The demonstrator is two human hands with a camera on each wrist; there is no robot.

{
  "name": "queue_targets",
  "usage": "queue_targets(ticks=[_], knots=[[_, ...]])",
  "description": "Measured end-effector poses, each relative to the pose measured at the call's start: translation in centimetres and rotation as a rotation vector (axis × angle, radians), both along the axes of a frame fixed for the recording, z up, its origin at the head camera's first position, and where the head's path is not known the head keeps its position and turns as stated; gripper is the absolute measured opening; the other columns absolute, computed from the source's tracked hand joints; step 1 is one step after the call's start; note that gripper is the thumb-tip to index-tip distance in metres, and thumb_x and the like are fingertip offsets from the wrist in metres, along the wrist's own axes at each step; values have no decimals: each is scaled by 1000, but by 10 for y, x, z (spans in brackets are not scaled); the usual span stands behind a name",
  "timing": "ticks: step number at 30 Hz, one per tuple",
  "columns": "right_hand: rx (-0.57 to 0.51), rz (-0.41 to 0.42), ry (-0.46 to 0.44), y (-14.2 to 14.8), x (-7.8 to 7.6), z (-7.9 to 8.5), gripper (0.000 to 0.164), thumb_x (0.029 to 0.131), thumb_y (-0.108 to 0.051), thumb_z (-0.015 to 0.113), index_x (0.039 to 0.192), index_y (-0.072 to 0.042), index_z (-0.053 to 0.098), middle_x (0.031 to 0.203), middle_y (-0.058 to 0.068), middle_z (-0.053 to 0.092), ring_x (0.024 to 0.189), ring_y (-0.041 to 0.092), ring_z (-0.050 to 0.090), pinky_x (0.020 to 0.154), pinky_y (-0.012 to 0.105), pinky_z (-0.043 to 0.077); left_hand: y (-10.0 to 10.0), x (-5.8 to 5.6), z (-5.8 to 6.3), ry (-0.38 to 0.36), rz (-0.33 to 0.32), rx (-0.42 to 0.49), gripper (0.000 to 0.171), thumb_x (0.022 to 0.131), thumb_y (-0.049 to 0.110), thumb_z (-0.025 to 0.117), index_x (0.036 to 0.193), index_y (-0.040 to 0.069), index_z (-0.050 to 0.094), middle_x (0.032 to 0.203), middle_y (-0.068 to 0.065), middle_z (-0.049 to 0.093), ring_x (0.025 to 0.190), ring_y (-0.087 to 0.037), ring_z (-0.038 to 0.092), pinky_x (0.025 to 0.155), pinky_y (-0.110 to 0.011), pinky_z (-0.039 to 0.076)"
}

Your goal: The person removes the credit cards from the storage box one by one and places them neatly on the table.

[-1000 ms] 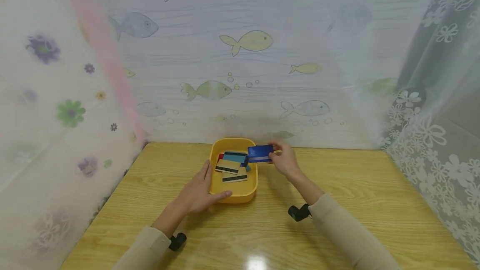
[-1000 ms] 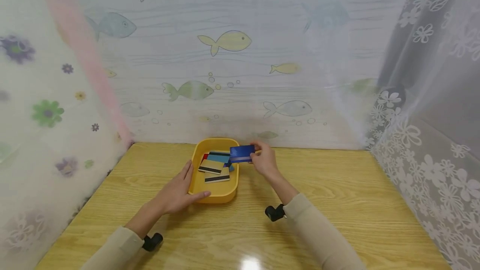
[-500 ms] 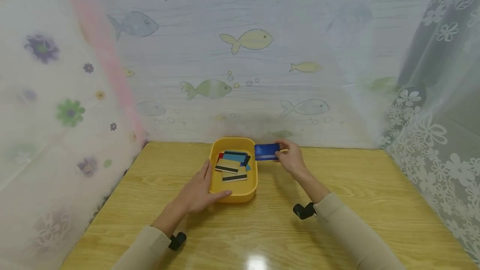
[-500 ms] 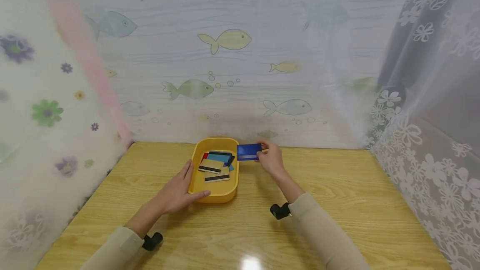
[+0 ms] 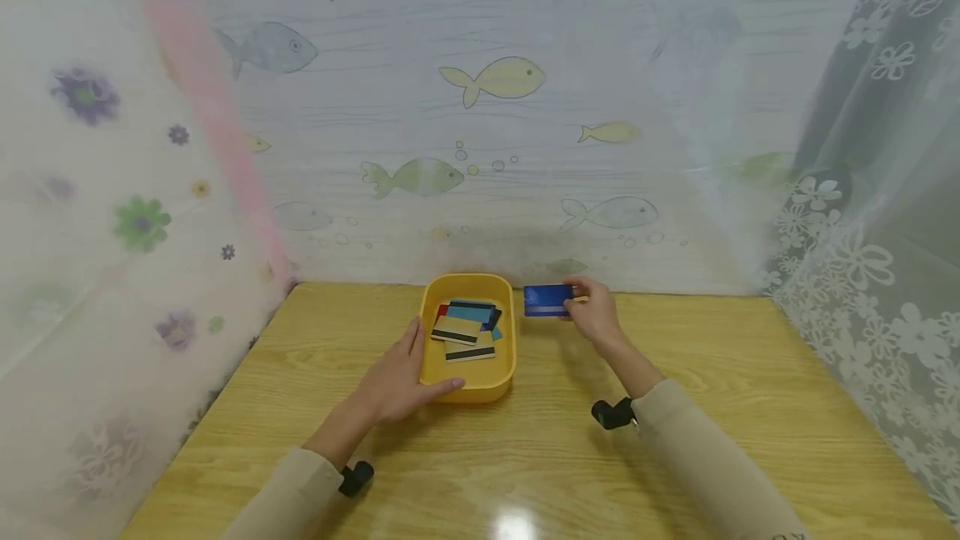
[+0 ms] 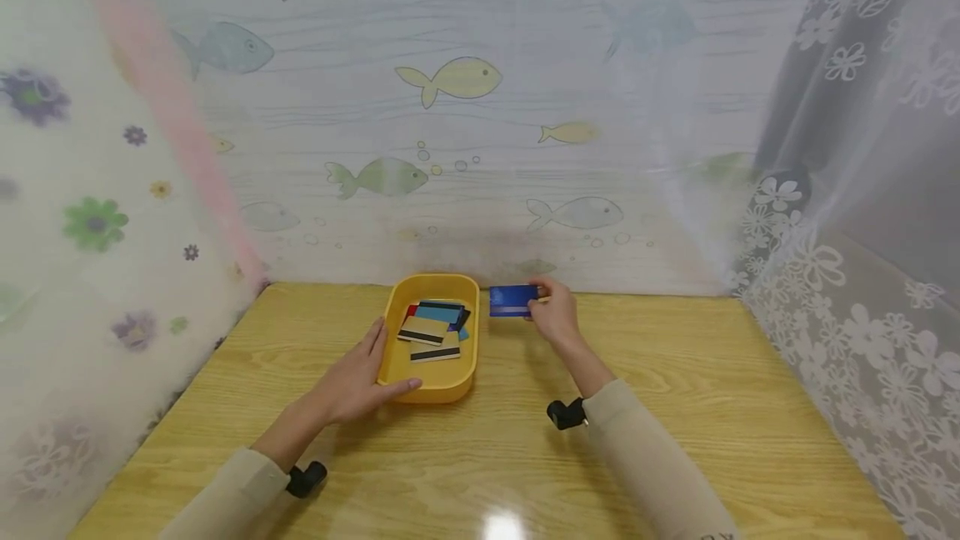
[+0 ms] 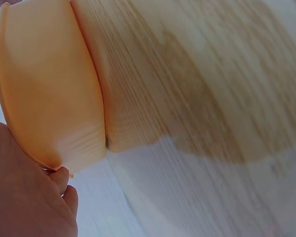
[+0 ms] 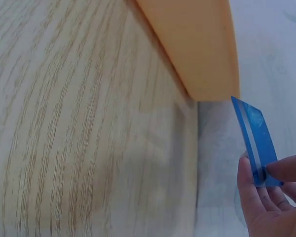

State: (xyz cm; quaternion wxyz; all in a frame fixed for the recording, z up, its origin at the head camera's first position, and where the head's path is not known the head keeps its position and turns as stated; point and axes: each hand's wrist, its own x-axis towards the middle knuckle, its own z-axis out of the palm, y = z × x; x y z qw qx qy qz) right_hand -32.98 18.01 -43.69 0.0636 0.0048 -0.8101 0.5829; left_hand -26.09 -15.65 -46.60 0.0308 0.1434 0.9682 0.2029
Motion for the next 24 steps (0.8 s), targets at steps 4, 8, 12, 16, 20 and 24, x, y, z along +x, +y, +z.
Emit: queue_targets(ticks=[4, 8, 12, 16, 20, 24], knots=[[17, -13, -11, 2, -6, -6, 44, 96, 12, 53, 140, 8, 56, 118, 29, 55, 95, 38, 67, 86, 49, 60, 1, 0, 1, -10, 0, 2, 123, 85, 83, 55, 164, 4, 2, 172, -12, -2, 155, -38, 19, 122, -54, 26], [25, -10, -45, 2, -11, -16, 44, 94, 14, 54, 138, 9, 55, 117, 29, 53, 90, 34, 64, 86, 50, 60, 0, 1, 2, 0, 4, 6, 122, 86, 80, 57, 164, 3, 4, 172, -13, 0, 154, -39, 20, 122, -54, 27], [107, -15, -84, 3, -14, -26, 47, 92, 12, 56, 139, 6, 56, 121, 29, 55, 95, 30, 59, 76, 39, 61, -1, 2, 1, 9, 5, 4, 123, 85, 81, 57, 164, 4, 4, 172, -14, 1, 154, -39, 21, 121, -54, 27], [135, -10, -94, 5, -17, -34, 48, 91, 13, 56, 139, 7, 57, 118, 30, 57, 96, 34, 62, 69, 32, 59, -1, 2, -1, 14, -1, 3, 123, 85, 82, 57, 164, 4, 3, 172, -14, 2, 154, -38, 20, 122, -52, 27], [141, -14, -73, 7, -22, -40, 47, 91, 14, 55, 137, 8, 59, 113, 31, 59, 93, 33, 64, 67, 30, 60, 0, 2, -1, 29, -3, 7, 123, 85, 82, 57, 164, 3, 5, 171, -16, 4, 154, -38, 22, 121, -52, 28], [233, -22, -37, 7, -25, -42, 44, 89, 12, 58, 132, 8, 62, 107, 29, 62, 90, 32, 63, 64, 28, 53, 0, 1, -1, 27, 2, 6, 122, 85, 81, 57, 164, 4, 4, 172, -15, 4, 154, -38, 22, 121, -52, 28]])
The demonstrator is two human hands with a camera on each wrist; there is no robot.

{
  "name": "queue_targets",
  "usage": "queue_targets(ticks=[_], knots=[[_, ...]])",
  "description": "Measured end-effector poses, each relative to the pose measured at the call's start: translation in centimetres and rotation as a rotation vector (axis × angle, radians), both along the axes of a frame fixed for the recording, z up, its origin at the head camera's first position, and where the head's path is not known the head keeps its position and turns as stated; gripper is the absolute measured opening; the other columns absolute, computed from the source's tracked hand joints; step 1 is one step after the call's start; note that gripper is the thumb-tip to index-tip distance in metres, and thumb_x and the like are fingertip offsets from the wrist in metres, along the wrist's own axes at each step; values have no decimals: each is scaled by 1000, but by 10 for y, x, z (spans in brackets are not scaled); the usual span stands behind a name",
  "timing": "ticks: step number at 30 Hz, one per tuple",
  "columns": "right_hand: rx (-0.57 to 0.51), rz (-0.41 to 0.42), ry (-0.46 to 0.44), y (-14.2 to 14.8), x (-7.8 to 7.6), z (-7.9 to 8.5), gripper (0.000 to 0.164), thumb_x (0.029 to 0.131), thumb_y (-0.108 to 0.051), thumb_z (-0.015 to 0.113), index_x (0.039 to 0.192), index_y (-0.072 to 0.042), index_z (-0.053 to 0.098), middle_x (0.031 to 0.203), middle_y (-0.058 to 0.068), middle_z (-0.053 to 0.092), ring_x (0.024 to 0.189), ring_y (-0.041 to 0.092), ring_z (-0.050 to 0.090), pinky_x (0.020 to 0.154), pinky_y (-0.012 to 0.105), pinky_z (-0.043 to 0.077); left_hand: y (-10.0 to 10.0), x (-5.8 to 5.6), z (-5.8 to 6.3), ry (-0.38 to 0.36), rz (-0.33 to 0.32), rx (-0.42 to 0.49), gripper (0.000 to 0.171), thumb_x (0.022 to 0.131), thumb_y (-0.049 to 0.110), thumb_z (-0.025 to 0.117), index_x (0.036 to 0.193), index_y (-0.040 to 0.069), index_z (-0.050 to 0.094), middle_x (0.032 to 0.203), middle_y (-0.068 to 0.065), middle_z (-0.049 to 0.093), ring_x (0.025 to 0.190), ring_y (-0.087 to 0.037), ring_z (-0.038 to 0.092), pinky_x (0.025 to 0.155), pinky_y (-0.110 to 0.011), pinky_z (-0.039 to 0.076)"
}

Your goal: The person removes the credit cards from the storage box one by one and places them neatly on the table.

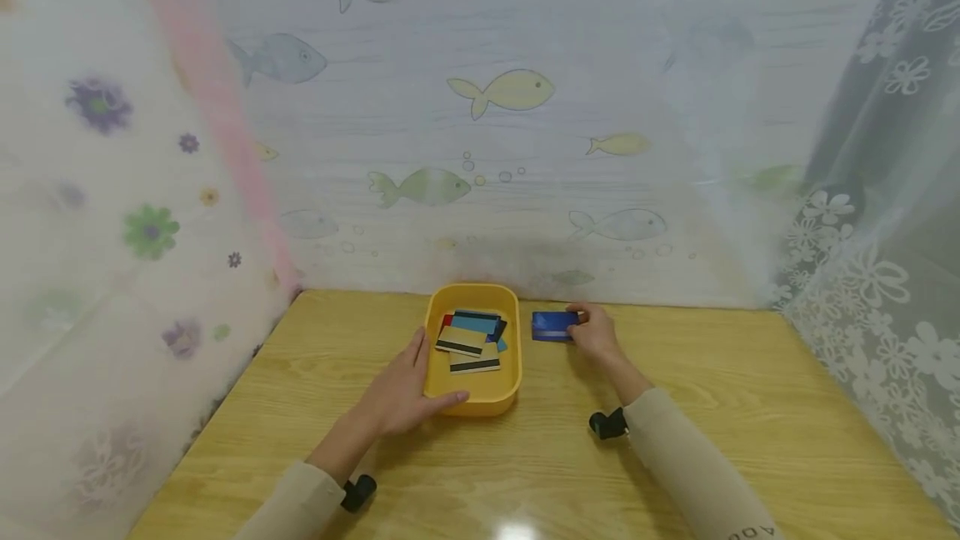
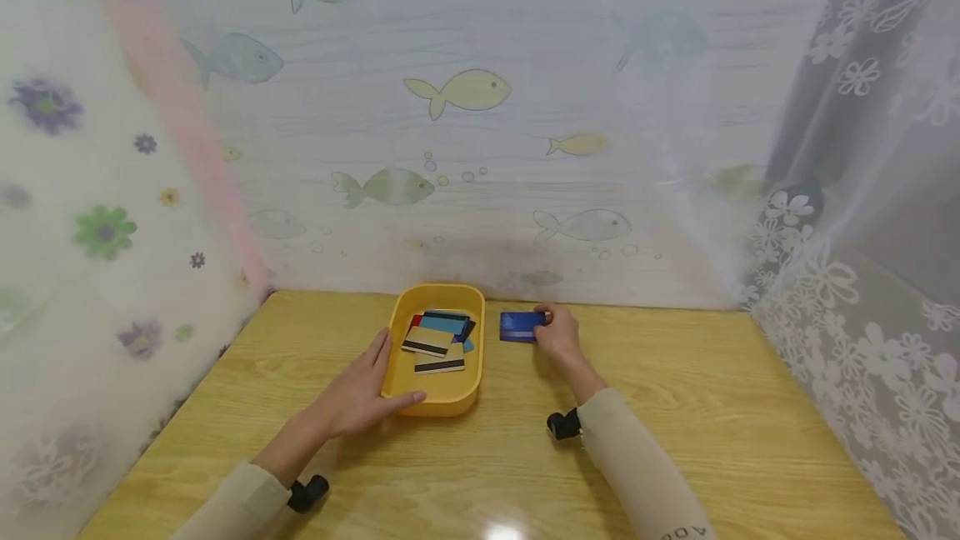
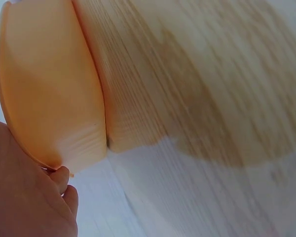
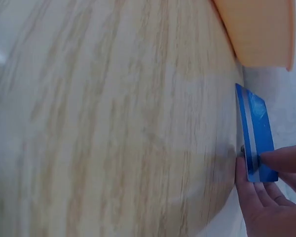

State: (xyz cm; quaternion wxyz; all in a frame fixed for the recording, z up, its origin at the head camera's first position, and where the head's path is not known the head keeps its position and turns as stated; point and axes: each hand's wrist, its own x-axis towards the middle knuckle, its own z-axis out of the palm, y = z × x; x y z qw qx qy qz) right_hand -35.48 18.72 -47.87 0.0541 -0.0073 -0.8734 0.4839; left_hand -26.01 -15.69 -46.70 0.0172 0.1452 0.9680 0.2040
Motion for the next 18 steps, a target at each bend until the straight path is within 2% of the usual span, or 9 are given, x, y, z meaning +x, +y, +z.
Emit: queue_targets(ticks=[6, 13, 18], knots=[[128, 5, 38, -4, -4, -2, 42, 85, 10, 60, 127, 7, 65, 105, 25, 64, 92, 32, 59, 75, 39, 50, -1, -1, 2, -10, -3, -3, 123, 85, 82, 56, 163, 4, 3, 172, -14, 1, 154, -38, 22, 122, -52, 27], [173, 8, 54, -8, -6, -4, 45, 79, 11, 58, 123, 9, 65, 107, 29, 66, 95, 37, 60, 82, 48, 51, -1, -1, 1, -20, 1, -9, 124, 83, 86, 53, 164, 5, 3, 172, -14, 3, 154, -38, 21, 122, -53, 27], [197, 38, 30, -10, -6, -4, 47, 81, 10, 58, 128, 10, 62, 117, 31, 65, 100, 38, 59, 88, 50, 50, -1, 1, 0, -13, 0, -2, 123, 85, 83, 55, 164, 4, 5, 172, -15, 4, 154, -38, 21, 122, -53, 27]])
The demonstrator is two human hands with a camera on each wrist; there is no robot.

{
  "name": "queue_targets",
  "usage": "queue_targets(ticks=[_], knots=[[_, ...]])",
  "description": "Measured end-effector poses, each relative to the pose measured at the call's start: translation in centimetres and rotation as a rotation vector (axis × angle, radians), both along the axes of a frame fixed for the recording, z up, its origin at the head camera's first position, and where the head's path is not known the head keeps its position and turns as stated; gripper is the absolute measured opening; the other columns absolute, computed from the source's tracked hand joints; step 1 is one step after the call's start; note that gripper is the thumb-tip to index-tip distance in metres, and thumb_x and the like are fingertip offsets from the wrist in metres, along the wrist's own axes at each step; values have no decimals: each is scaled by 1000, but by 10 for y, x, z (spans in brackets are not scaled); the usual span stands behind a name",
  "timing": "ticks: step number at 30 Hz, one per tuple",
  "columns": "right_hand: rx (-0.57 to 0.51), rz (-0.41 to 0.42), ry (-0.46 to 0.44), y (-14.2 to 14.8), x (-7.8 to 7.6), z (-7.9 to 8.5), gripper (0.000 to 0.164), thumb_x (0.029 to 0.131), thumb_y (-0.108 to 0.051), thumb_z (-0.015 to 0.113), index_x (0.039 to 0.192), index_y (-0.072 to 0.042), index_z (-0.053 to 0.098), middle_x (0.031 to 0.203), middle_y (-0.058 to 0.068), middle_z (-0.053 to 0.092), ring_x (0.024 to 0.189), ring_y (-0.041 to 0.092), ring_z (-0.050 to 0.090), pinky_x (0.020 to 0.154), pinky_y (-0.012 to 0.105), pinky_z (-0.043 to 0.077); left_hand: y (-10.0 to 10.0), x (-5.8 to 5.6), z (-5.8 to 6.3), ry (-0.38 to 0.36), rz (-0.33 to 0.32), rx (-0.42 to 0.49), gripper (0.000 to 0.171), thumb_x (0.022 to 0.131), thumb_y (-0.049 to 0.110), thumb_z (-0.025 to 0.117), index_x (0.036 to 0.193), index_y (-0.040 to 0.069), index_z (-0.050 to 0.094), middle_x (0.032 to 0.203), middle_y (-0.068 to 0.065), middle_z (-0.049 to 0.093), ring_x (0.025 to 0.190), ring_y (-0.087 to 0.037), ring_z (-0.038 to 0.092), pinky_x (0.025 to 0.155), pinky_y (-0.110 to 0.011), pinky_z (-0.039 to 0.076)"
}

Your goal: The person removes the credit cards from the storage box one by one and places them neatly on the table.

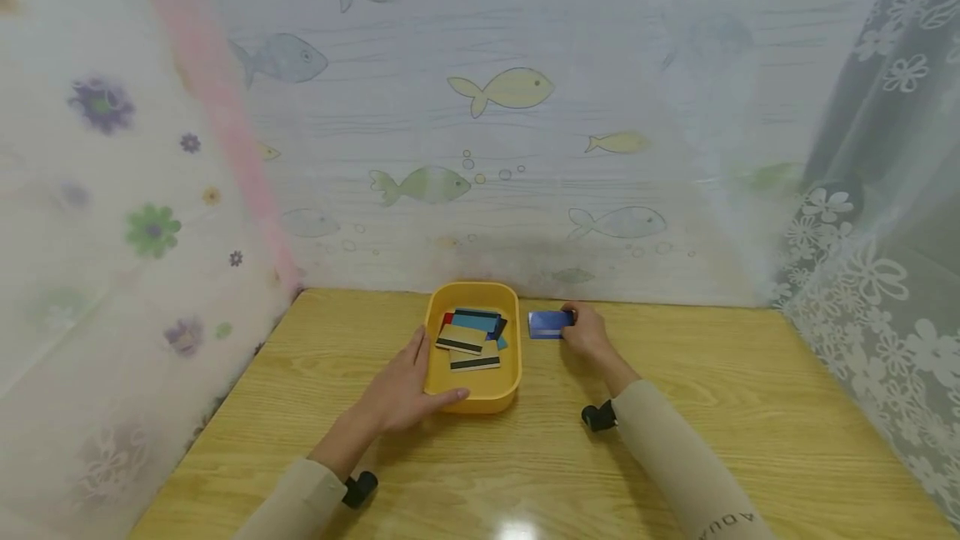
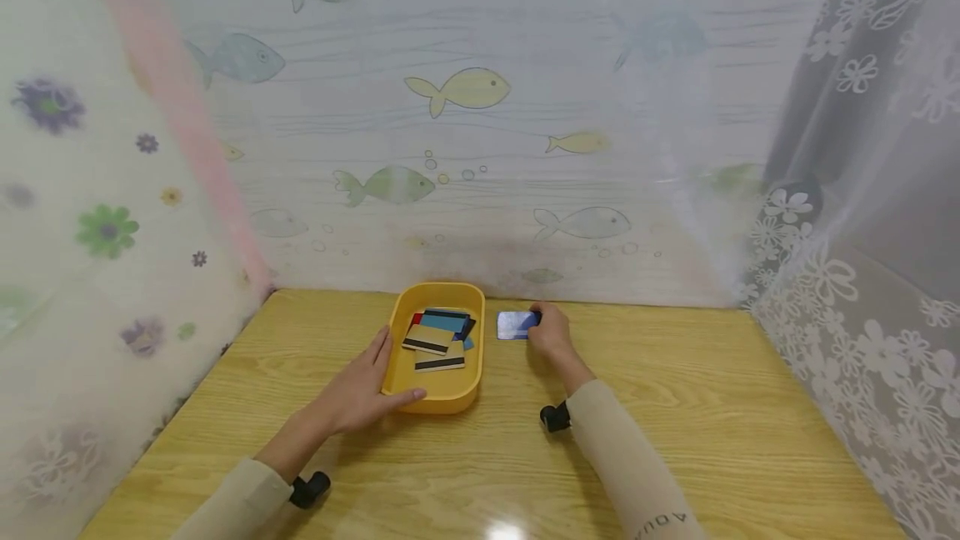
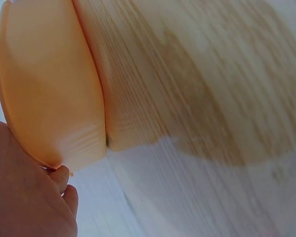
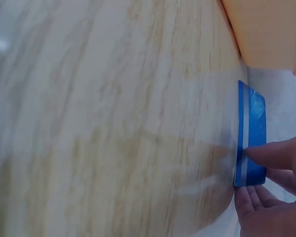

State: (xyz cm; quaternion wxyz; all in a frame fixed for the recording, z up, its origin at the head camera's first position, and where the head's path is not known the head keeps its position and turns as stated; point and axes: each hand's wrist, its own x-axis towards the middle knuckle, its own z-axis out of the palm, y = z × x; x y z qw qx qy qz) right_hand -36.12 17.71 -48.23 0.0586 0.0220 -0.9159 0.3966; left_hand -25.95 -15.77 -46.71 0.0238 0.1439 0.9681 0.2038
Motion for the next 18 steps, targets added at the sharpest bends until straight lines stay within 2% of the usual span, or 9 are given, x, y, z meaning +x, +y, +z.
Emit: queue_targets(ticks=[5, 11, 18], knots=[[15, 17, -26, 0, 0, 1, 47, 83, 8, 58, 131, 12, 60, 126, 32, 63, 113, 42, 60, 95, 52, 50, 0, 0, 0, -1, 5, 9, 122, 85, 82, 57, 164, 4, 5, 172, -15, 4, 155, -38, 20, 121, -54, 27], [25, 38, -54, 1, -2, 1, 49, 85, 8, 56, 133, 14, 57, 135, 33, 58, 127, 47, 54, 105, 54, 46, 0, 0, 0, -9, 6, 11, 123, 85, 82, 57, 164, 5, 4, 172, -14, 3, 155, -38, 21, 122, -54, 27], [28, 42, -71, 0, -5, 0, 43, 86, 8, 57, 128, 15, 62, 134, 33, 58, 128, 47, 53, 104, 53, 48, 0, -1, -1, -9, 8, 12, 123, 84, 83, 56, 164, 6, 3, 172, -13, 3, 155, -37, 20, 121, -54, 27]])
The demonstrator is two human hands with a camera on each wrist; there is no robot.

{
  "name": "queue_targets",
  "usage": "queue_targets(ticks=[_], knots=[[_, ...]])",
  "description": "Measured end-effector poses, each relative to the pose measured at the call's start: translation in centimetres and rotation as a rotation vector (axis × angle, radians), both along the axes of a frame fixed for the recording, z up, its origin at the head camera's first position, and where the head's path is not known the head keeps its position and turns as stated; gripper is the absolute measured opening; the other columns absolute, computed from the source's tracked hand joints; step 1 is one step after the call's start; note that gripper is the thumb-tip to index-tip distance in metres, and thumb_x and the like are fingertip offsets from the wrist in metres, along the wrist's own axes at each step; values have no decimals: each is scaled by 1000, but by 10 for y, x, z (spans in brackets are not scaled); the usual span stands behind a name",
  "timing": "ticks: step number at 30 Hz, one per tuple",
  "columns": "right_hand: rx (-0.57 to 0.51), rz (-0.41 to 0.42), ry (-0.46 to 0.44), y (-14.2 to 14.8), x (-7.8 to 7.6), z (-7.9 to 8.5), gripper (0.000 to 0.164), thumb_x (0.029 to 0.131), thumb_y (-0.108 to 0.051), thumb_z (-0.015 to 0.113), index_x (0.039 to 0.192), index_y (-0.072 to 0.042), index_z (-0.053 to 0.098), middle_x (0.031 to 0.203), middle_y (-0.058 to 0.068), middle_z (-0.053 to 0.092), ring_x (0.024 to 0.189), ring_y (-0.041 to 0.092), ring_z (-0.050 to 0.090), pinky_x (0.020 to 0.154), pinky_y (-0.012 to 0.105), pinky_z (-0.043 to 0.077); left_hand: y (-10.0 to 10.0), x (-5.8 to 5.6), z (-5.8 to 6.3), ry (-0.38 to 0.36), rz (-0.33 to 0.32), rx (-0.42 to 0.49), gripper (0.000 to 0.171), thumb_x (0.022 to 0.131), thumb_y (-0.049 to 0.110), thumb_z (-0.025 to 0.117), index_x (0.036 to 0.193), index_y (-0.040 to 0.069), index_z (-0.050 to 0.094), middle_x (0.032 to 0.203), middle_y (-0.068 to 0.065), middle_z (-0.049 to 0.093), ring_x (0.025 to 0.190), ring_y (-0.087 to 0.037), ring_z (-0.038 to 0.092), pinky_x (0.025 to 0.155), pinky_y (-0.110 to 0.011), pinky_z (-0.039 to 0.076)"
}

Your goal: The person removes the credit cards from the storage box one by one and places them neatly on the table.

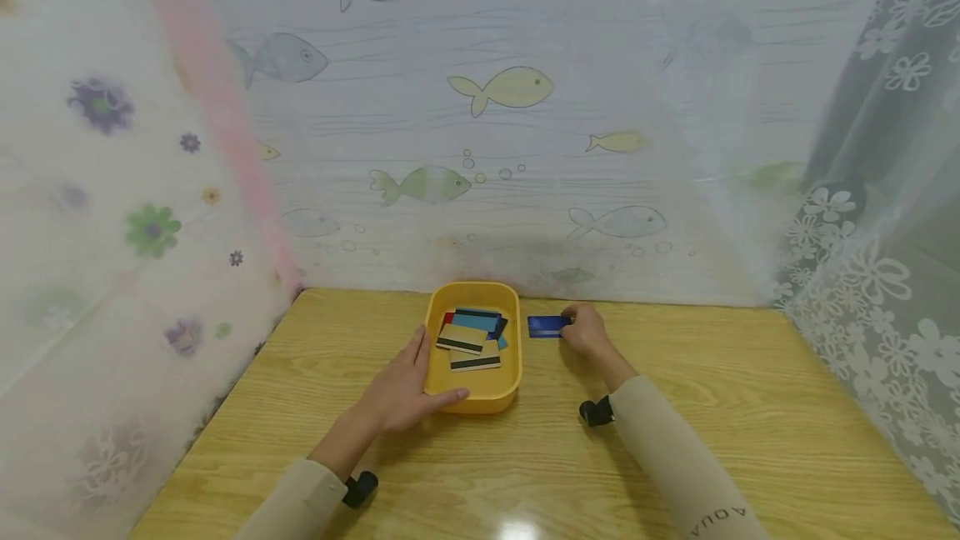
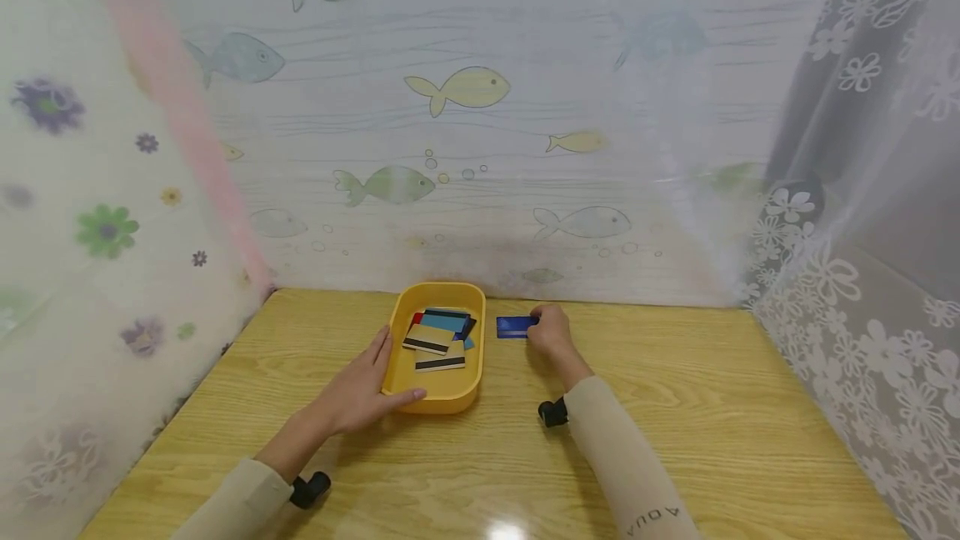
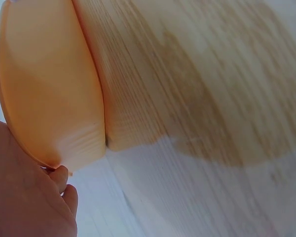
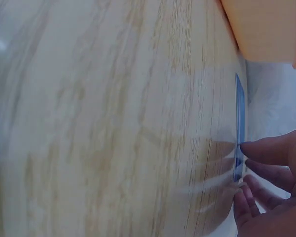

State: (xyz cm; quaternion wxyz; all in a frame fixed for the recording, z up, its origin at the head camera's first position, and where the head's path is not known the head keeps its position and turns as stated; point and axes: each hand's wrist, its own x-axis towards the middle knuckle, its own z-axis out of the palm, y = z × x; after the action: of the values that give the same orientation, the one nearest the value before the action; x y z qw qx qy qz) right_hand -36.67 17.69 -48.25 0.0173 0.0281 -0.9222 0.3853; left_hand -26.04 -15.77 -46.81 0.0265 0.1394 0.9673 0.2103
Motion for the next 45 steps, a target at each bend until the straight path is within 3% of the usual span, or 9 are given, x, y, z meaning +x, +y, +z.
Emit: queue_targets(ticks=[12, 18, 24, 29, 31, 38, 45], knots=[[6, -8, 10, 1, -3, -3, 39, 86, 5, 60, 124, 15, 65, 131, 33, 61, 127, 48, 53, 103, 54, 48, 0, 1, 1, 4, -2, -4, 123, 84, 83, 57, 164, 5, 4, 172, -15, 4, 154, -38, 21, 122, -54, 27], [16, -20, 62, 3, -4, -6, 36, 82, 4, 62, 116, 14, 69, 120, 31, 66, 117, 47, 60, 95, 50, 54, 0, 1, 1, 8, -1, -8, 124, 84, 83, 56, 164, 5, 4, 172, -14, 4, 154, -38, 21, 121, -54, 27], [-56, -55, 1, 1, 9, 4, 40, 88, 6, 60, 126, 14, 64, 132, 33, 60, 127, 48, 54, 99, 54, 50, 1, 1, 1, -1, 4, -11, 123, 84, 83, 56, 164, 6, 4, 172, -14, 4, 155, -37, 20, 122, -55, 26], [-133, -43, -47, 4, 13, 10, 44, 94, 4, 60, 138, 10, 57, 145, 31, 51, 132, 46, 51, 89, 47, 53, 2, 2, 3, -6, 7, -6, 123, 85, 82, 57, 164, 5, 3, 172, -14, 4, 155, -37, 19, 122, -54, 26], [-135, -19, -55, 4, 13, 13, 45, 95, 3, 59, 140, 10, 55, 148, 30, 48, 130, 46, 52, 87, 46, 52, 1, 2, 4, -6, 7, 0, 122, 85, 81, 57, 164, 5, 4, 172, -14, 3, 155, -38, 20, 122, -54, 26], [-114, 15, -64, 5, 24, 31, 46, 99, -3, 61, 142, 10, 52, 149, 29, 46, 133, 48, 46, 101, 56, 49, 1, 1, 4, -4, 5, -4, 123, 85, 82, 57, 164, 5, 2, 172, -12, 1, 155, -38, 20, 122, -54, 26], [-119, 63, -52, 6, 35, 39, 47, 101, -9, 62, 143, 8, 51, 148, 29, 47, 134, 48, 45, 100, 56, 49, 0, 1, 3, 3, -7, -1, 123, 85, 82, 56, 164, 5, 2, 172, -13, 2, 155, -38, 20, 122, -54, 26]])
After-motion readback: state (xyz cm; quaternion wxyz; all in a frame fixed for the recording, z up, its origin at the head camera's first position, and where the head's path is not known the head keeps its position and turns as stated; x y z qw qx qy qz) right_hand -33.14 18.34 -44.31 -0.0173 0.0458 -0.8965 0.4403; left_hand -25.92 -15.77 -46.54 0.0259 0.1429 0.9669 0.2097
